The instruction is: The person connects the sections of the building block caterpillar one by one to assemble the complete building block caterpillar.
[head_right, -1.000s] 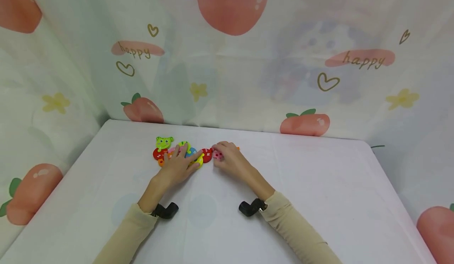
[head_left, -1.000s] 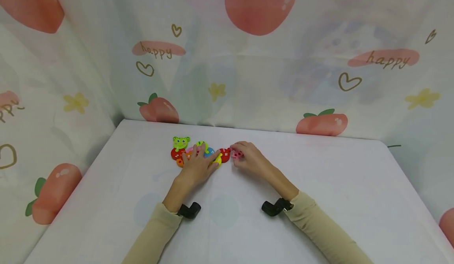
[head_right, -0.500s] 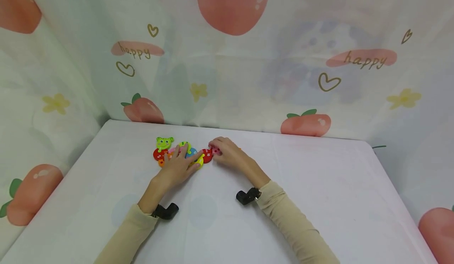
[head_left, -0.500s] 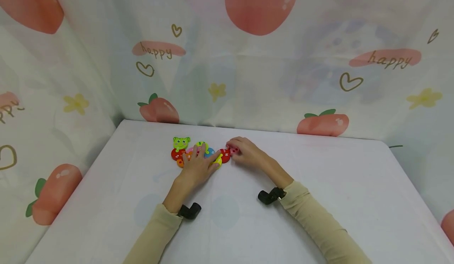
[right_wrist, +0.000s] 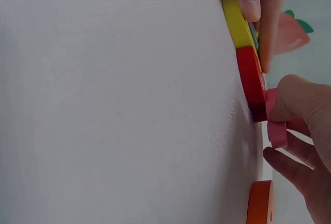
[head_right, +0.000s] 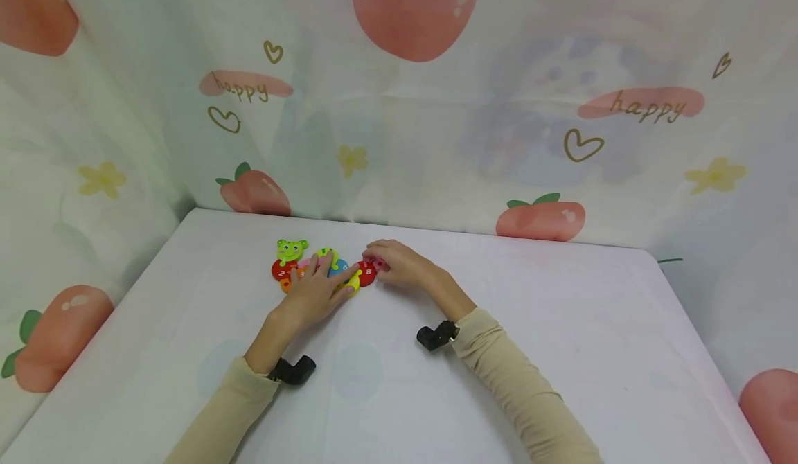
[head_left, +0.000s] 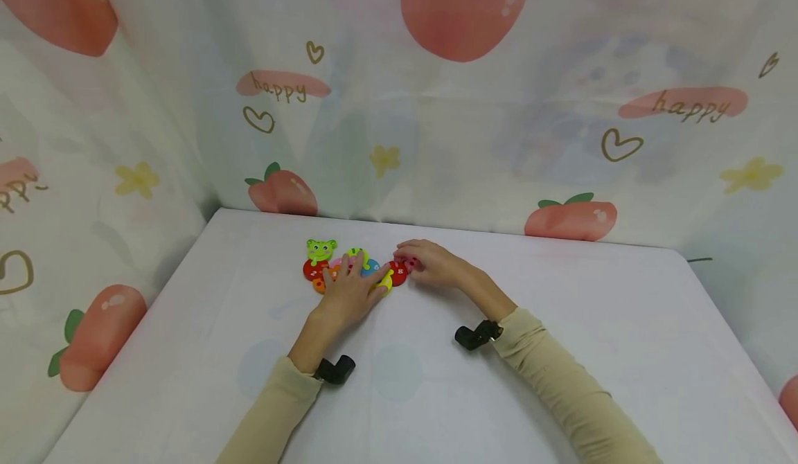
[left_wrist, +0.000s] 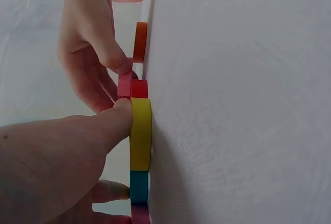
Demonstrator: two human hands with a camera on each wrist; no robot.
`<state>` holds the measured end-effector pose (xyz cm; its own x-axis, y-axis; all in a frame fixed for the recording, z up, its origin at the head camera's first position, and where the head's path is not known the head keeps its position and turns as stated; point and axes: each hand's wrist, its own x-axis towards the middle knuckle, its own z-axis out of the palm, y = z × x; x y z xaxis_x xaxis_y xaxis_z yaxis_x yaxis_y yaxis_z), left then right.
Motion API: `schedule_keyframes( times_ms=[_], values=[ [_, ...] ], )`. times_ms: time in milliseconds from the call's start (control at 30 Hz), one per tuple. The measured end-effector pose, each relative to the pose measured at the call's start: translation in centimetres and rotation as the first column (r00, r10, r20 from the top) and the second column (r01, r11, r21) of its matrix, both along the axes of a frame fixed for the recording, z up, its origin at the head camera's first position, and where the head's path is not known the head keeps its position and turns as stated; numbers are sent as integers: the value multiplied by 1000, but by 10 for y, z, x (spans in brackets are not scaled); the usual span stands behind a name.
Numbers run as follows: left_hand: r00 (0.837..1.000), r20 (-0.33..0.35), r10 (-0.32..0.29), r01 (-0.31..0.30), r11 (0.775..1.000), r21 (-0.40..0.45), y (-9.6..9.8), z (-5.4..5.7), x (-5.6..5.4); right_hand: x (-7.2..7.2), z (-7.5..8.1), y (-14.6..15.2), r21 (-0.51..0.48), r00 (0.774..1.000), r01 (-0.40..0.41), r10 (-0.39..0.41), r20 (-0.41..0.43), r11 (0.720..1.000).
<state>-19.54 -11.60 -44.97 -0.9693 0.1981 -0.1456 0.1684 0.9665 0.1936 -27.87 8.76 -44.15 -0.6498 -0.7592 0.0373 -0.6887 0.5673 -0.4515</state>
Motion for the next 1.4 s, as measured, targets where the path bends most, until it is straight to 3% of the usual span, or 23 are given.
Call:
schedule_keyframes(
  times_ms=[367,767,1033,1267,1400],
  values=[
    [1000,-17,-12,12,1000,3,-1,0,0,2,2,0,51,999,39,-39,-6,998],
    [1000,-6,-8,8,1000,7,-1,1,1,3,-3,-1,85,999,31,-31,-12,996],
    [1000,-8,-3,3,1000,2,-1,-1,0,8,4,2,121,999,35,-38,22,992],
    [1000,-4,-3,3,1000,0,1,-1,1,18,23,26,14,982,156,-157,104,988],
    [1000,-11,10,-10,1000,-2,1,-1,1,19,24,40,15,976,188,-189,105,982]
  ],
)
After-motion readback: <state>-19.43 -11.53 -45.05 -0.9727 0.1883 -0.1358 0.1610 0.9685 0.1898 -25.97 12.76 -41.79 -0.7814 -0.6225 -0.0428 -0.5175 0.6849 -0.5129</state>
